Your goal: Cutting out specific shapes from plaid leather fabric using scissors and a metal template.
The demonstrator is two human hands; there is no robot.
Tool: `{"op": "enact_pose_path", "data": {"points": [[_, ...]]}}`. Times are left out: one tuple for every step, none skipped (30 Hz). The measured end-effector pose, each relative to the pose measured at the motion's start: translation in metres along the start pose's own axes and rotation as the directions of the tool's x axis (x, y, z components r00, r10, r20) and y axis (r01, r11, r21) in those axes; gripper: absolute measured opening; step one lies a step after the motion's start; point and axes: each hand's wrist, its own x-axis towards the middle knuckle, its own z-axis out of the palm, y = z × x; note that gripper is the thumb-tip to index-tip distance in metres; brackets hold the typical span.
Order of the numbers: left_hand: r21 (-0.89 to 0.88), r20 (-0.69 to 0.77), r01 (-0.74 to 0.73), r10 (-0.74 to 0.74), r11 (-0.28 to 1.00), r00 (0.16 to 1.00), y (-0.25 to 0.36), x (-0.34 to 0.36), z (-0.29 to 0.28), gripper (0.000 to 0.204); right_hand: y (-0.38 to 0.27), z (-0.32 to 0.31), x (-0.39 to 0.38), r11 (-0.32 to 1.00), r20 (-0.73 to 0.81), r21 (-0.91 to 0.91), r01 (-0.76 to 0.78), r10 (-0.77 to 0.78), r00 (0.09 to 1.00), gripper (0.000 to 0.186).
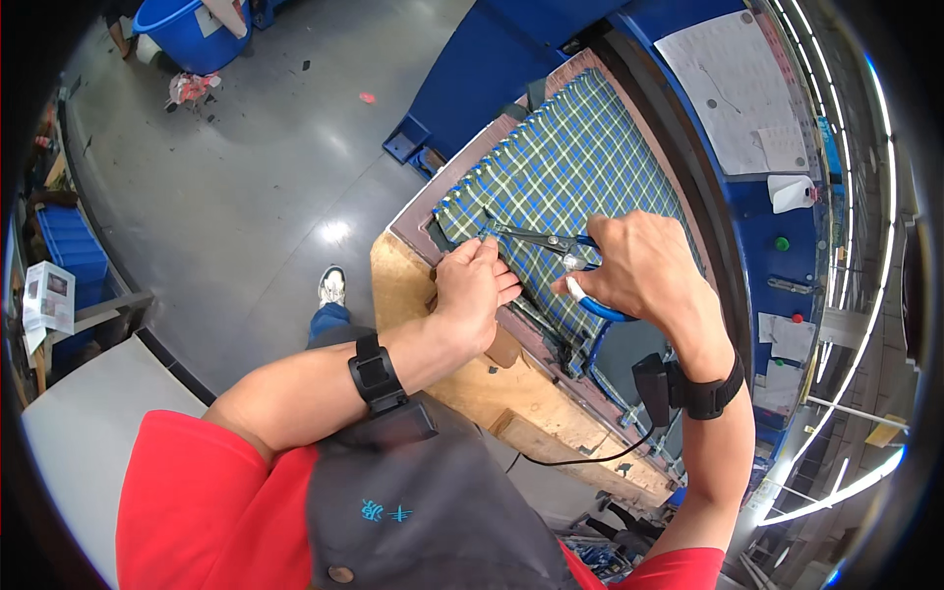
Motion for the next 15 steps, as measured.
{"op": "enact_pose_path", "data": {"points": [[-0.011,0.0,0.001,-0.001,1.0,1.0,0.001,-0.001,-0.002,0.04,-0.003,-0.003,0.005,0.999,0.005,-0.033,0.034,-0.034,0.999,0.053],[0.013,0.02,0.006,-0.007,1.0,1.0,0.001,0.001,-0.002,0.037,-0.003,-0.004,0.008,0.996,0.02,-0.062,0.059,-0.058,0.998,0.052],[0.037,0.039,0.011,-0.012,0.999,0.999,0.0,0.002,-0.002,0.035,-0.003,-0.005,0.011,0.996,0.034,-0.066,0.056,-0.053,0.998,0.052],[0.032,0.041,0.025,-0.026,0.999,0.999,-0.001,0.003,-0.002,0.035,-0.004,-0.005,0.013,0.993,0.038,-0.097,0.07,-0.067,0.997,0.052],[0.028,0.045,0.022,-0.023,0.999,0.999,0.0,0.002,-0.003,0.034,-0.007,-0.005,0.016,0.987,0.034,-0.133,0.09,-0.086,0.996,0.051],[0.024,0.048,0.019,-0.02,1.0,0.999,0.0,0.002,-0.004,0.033,-0.009,-0.007,0.018,0.986,0.04,-0.14,0.092,-0.088,0.995,0.051],[0.017,0.048,0.023,-0.024,1.0,0.999,-0.001,0.002,-0.005,0.033,-0.011,-0.009,0.02,0.98,0.042,-0.171,0.106,-0.1,0.994,0.048],[0.004,0.034,0.019,-0.019,1.0,0.999,-0.001,0.002,-0.004,0.032,-0.012,-0.012,0.021,0.972,0.044,-0.203,0.121,-0.114,0.992,0.045],[-0.009,0.019,0.014,-0.014,1.0,1.0,-0.001,0.001,-0.004,0.032,-0.014,-0.014,0.023,0.97,0.051,-0.208,0.126,-0.118,0.992,0.045],[-0.017,0.017,0.018,-0.017,1.0,1.0,-0.001,0.0,-0.004,0.032,-0.015,-0.017,0.024,0.964,0.047,-0.227,0.135,-0.128,0.991,0.041],[-0.017,0.008,0.01,-0.01,1.0,1.0,0.0,-0.002,-0.003,0.032,-0.016,-0.02,0.026,0.959,0.042,-0.245,0.145,-0.139,0.989,0.038],[-0.017,-0.002,0.002,-0.002,1.0,1.0,0.001,-0.002,-0.003,0.032,-0.016,-0.022,0.028,0.957,0.046,-0.247,0.15,-0.143,0.989,0.038],[-0.022,-0.005,0.003,-0.003,1.0,1.0,0.001,-0.002,-0.004,0.032,-0.016,-0.025,0.031,0.952,0.062,-0.26,0.159,-0.148,0.987,0.034],[-0.019,0.013,0.0,0.001,1.0,1.0,0.0,-0.001,-0.004,0.033,-0.016,-0.026,0.033,0.948,0.077,-0.273,0.165,-0.15,0.986,0.03],[-0.015,0.031,-0.004,0.005,1.0,1.0,-0.001,0.0,-0.005,0.034,-0.016,-0.026,0.034,0.947,0.079,-0.274,0.168,-0.152,0.985,0.03]]}}
